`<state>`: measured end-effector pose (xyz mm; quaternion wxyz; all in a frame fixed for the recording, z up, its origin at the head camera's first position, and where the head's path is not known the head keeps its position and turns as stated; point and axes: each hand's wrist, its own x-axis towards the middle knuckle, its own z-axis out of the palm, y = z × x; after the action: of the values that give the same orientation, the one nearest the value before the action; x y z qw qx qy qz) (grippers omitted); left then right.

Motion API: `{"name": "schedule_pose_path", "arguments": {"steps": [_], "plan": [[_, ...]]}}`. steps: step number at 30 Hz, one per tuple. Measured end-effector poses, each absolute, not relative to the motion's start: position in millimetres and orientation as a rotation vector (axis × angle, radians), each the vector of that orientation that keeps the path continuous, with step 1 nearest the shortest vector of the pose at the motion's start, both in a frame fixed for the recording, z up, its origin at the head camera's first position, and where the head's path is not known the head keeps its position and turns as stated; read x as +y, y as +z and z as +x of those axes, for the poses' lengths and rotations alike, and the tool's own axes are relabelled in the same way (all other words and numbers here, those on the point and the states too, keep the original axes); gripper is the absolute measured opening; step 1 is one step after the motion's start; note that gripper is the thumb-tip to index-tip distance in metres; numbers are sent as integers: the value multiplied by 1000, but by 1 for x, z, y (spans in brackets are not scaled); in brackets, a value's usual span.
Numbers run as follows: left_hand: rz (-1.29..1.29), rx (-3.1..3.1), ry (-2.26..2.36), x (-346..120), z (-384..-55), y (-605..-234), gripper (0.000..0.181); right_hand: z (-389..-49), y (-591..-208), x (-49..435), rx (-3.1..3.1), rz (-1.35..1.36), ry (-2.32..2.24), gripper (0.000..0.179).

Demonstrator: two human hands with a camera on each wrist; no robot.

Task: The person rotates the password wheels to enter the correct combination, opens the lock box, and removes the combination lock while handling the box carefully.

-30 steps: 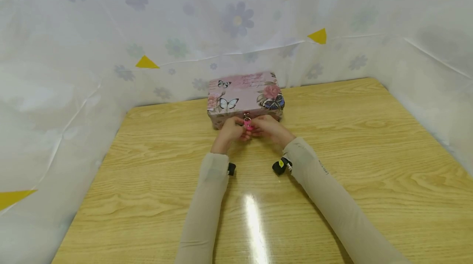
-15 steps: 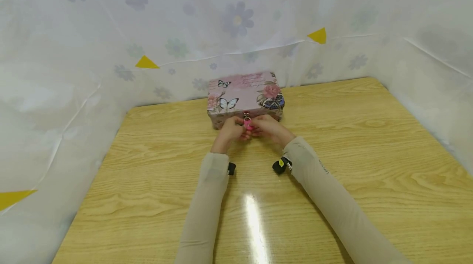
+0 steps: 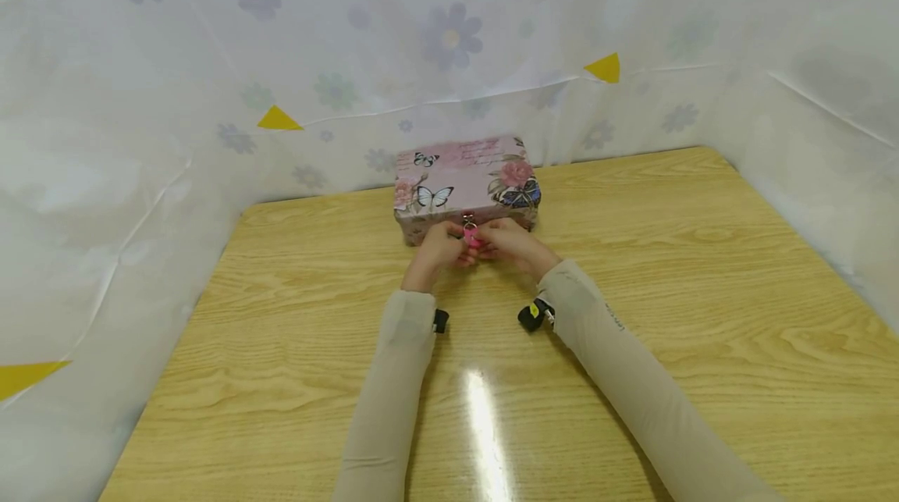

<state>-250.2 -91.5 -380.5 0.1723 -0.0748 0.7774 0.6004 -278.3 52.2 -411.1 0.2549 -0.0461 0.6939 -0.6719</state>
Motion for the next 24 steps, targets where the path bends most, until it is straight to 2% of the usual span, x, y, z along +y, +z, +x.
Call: {"name": "schedule_pose_path", "arguments": {"steps": [13,24], "plan": [[-196,2228,1703,-91,-249,-381,29,-278,-410,53,1871,-152,-1860,29],[-193,2228,1711,-91,-248,-381,28,-279,-410,53,1858,-164,-1838,35]]}}
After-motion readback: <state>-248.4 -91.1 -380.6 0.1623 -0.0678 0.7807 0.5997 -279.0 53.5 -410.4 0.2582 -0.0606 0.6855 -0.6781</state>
